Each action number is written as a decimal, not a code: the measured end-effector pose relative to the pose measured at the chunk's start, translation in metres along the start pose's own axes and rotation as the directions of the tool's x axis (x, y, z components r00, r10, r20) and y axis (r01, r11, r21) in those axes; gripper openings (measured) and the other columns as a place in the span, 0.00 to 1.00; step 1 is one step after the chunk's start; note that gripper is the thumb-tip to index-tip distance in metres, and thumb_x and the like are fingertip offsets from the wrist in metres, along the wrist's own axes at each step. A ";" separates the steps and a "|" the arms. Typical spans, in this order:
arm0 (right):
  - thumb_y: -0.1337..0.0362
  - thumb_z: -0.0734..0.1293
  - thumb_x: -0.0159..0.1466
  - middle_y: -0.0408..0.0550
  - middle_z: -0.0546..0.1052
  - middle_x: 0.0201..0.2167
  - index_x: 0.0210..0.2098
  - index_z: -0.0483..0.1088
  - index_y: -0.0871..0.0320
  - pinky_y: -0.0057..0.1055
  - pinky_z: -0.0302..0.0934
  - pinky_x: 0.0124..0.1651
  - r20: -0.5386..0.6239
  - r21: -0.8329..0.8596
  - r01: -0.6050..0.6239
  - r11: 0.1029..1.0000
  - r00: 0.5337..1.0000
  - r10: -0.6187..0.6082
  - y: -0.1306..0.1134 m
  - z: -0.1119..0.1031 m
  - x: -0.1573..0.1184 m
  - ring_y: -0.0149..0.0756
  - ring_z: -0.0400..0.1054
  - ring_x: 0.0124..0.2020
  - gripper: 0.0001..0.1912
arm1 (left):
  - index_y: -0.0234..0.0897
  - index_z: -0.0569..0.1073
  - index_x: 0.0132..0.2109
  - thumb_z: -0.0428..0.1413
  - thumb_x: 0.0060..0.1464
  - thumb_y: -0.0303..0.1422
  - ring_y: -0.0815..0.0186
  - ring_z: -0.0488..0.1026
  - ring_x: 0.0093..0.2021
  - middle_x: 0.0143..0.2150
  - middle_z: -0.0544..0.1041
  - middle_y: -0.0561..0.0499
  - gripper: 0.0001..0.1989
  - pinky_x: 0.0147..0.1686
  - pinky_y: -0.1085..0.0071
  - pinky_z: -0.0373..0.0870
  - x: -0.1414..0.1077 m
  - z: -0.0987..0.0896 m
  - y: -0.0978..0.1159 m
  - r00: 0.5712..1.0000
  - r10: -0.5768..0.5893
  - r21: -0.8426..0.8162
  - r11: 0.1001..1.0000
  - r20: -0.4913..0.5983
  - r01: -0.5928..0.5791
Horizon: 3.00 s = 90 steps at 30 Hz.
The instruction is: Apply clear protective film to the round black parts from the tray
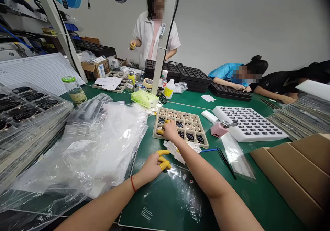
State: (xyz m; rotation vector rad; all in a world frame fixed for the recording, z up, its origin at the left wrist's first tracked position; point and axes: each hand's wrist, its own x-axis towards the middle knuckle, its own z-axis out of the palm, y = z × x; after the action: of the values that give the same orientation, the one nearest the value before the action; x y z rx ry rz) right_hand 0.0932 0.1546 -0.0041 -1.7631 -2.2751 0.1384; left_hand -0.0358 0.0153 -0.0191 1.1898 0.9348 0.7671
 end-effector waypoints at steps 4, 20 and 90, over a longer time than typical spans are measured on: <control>0.61 0.68 0.56 0.55 0.73 0.37 0.35 0.71 0.63 0.37 0.55 0.45 -0.043 0.069 -0.042 0.997 0.998 0.045 -0.005 0.000 -0.010 0.45 0.62 0.46 0.12 | 0.31 0.64 0.51 0.58 0.50 0.37 0.63 0.77 0.34 0.32 0.79 0.46 0.24 0.43 0.61 0.70 0.002 -0.001 0.007 0.994 -0.102 -0.175 0.980 -0.032 0.095; 0.77 0.61 0.56 0.44 0.73 0.36 0.35 0.72 0.56 0.28 0.60 0.41 0.008 0.454 0.242 0.858 0.961 -0.275 -0.003 -0.072 -0.171 0.32 0.65 0.37 0.13 | 0.38 0.62 0.57 0.63 0.45 0.38 0.56 0.71 0.49 0.50 0.73 0.46 0.33 0.48 0.63 0.69 -0.011 0.014 0.009 0.974 0.010 0.015 1.000 0.228 -0.013; 0.63 0.63 0.63 0.50 0.74 0.36 0.40 0.71 0.54 0.42 0.56 0.46 -0.391 0.170 0.216 0.962 0.910 -0.135 0.021 -0.016 -0.132 0.43 0.62 0.42 0.08 | 0.39 0.64 0.51 0.61 0.46 0.33 0.63 0.75 0.39 0.43 0.75 0.49 0.24 0.41 0.67 0.72 -0.006 0.008 0.007 0.995 0.095 0.081 0.992 -0.017 -0.094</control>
State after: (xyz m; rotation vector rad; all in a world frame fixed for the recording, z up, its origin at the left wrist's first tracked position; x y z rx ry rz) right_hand 0.1478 0.0322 -0.0124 -1.3360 -2.0412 0.0021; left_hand -0.0314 0.0081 -0.0102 1.3057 0.9391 0.8258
